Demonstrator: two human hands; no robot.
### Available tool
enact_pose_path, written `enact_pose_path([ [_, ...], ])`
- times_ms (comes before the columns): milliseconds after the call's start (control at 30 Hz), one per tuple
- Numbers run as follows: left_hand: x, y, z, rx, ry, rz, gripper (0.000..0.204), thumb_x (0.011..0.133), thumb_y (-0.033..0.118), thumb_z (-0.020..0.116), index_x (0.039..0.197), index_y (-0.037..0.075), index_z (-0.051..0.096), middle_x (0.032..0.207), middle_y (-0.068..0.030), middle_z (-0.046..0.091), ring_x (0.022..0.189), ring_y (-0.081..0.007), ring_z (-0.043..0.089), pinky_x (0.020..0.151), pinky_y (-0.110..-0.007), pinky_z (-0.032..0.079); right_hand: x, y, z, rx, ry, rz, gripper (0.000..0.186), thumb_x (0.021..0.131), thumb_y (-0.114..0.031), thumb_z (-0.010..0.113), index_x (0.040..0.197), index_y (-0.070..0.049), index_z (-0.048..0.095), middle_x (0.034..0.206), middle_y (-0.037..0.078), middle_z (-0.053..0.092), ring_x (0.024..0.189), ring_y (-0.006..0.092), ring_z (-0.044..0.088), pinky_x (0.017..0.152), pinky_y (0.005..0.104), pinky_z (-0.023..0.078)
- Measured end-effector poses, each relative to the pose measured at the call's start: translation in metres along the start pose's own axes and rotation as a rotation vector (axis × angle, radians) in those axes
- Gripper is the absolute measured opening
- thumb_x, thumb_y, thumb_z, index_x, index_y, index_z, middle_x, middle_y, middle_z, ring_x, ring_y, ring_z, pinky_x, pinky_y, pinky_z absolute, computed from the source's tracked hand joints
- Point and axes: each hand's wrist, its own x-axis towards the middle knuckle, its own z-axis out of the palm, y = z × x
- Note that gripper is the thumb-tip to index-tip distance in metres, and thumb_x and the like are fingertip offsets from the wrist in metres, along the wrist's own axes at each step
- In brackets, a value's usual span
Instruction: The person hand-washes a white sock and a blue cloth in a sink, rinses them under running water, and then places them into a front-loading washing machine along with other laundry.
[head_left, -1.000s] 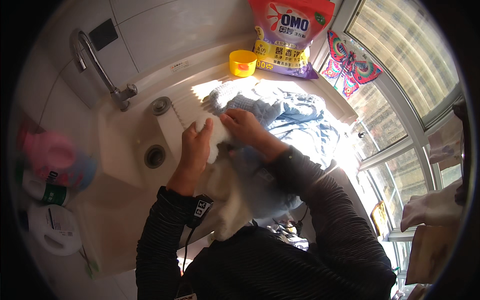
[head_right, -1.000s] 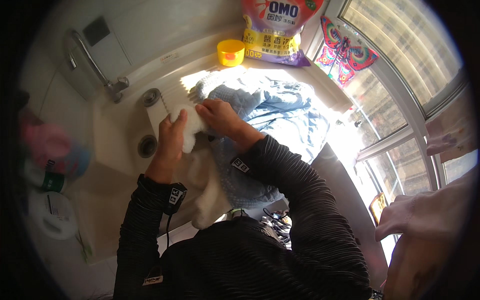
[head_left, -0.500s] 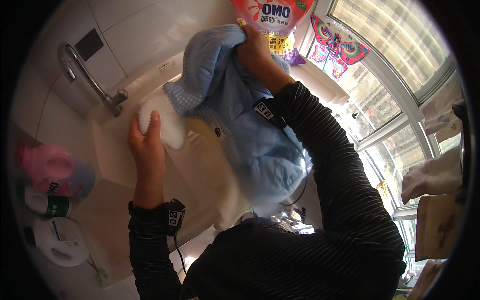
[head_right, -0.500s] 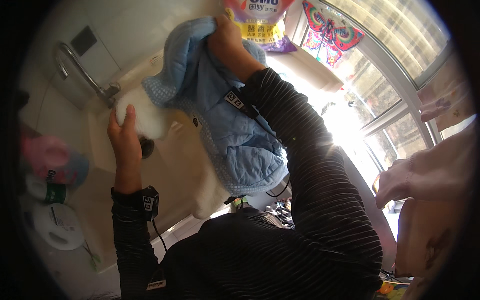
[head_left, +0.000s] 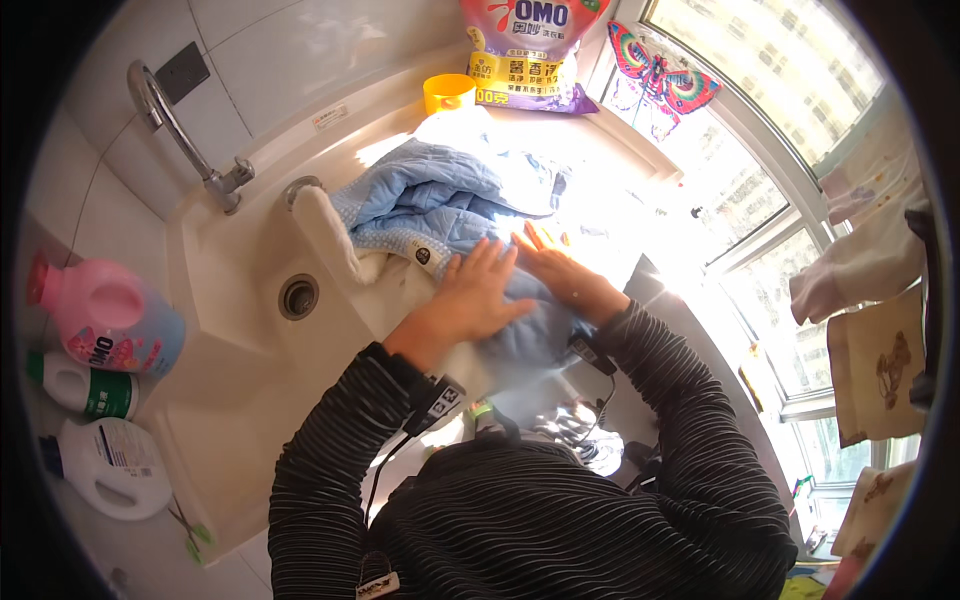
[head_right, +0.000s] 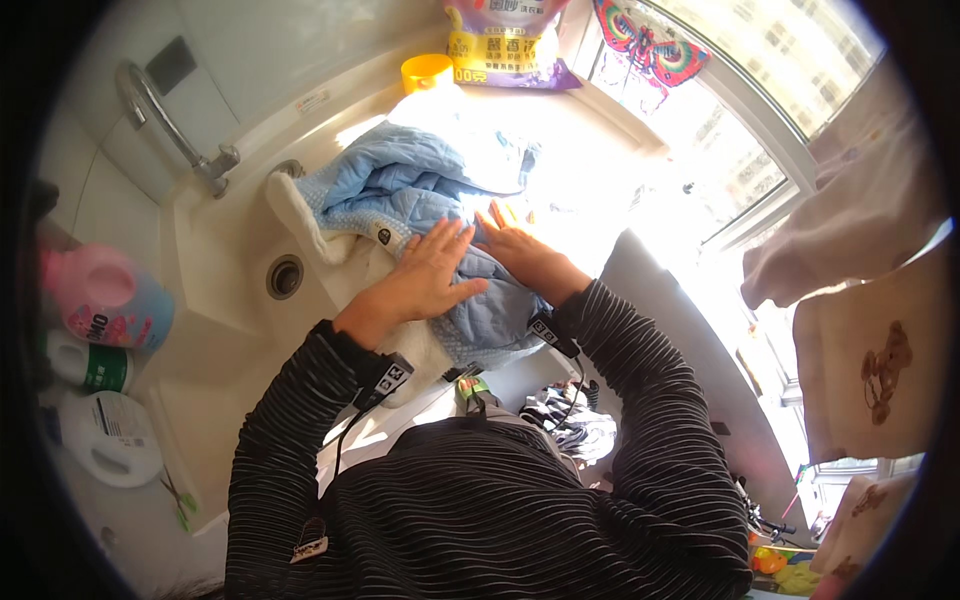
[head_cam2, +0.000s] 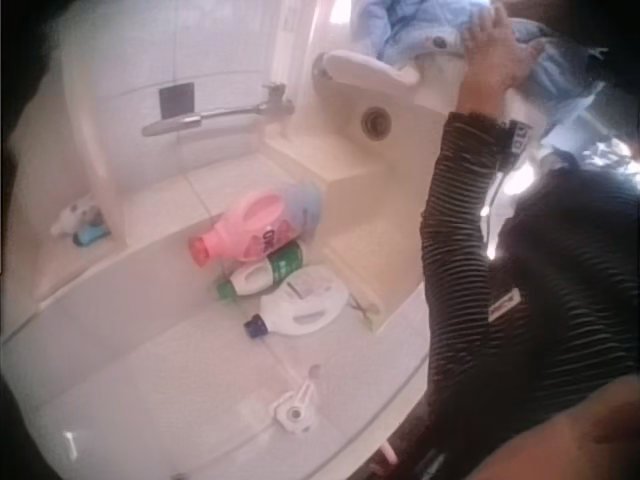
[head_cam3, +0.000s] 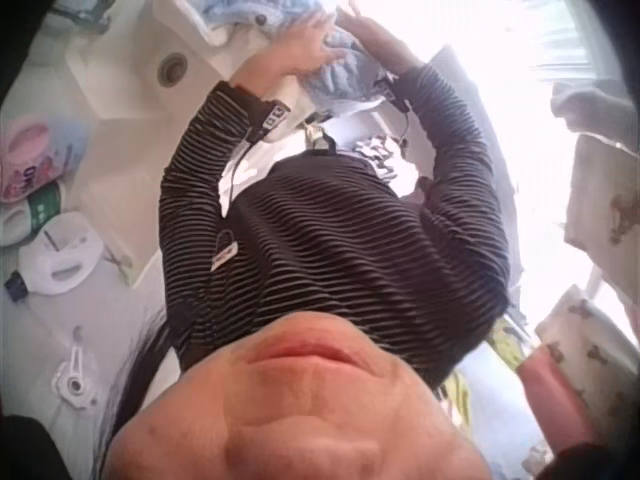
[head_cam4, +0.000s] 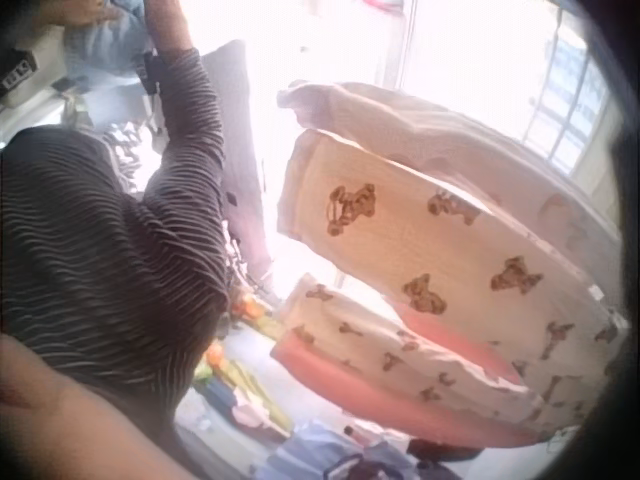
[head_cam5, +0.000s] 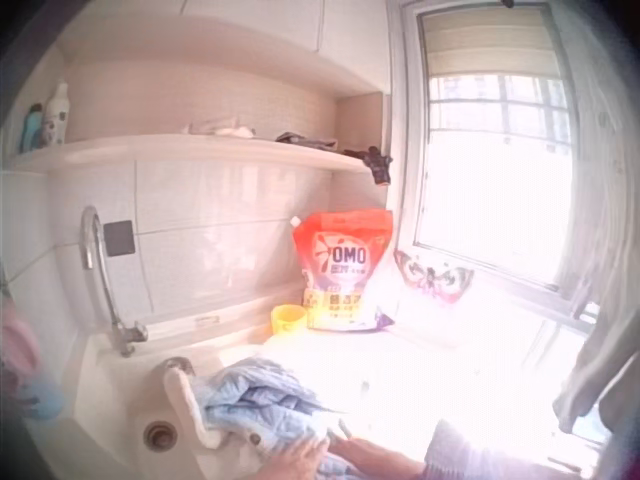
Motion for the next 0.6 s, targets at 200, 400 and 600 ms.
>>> enact_pose_path([
  [200,0.023,-0.033,0.028,0.042,-0.124,-0.051,0.067,0.083,0.037,0.049,0.134,0.0,0.028,0.14,-0.0206,0.024,0.133,-0.0316,0.018,0.107,-0.037,0.017,-0.056,-0.028,-0.011,0.025,-0.089,0.249,0.053,0.088,-0.035,0.046,0.131,-0.007,0.034,0.137,0.021,0.028,0.129,0.0358,0.024,0.102,0.0537,0.019],
  [400,0.005,-0.041,0.015,-0.32,0.221,0.076,0.043,0.076,0.015,0.058,0.115,-0.002,0.049,0.12,-0.0215,0.048,0.111,-0.0348,0.047,0.093,-0.037,0.039,-0.064,-0.061,-0.004,-0.093,0.109,0.308,0.048,0.065,-0.01,0.069,0.109,-0.009,0.05,0.119,0.015,0.043,0.096,0.0339,0.05,0.077,0.0402,0.044],
  [600,-0.06,-0.048,-0.025,-0.245,0.601,0.15,0.038,0.077,0.014,0.062,0.111,0.0,0.052,0.109,-0.0185,0.054,0.099,-0.0311,0.054,0.082,-0.036,0.045,-0.016,-0.023,-0.072,0.156,0.313,0.285,0.017,0.07,0.003,0.057,0.086,-0.003,0.056,0.073,0.012,0.059,0.073,0.0187,0.059,0.06,0.0311,0.045],
])
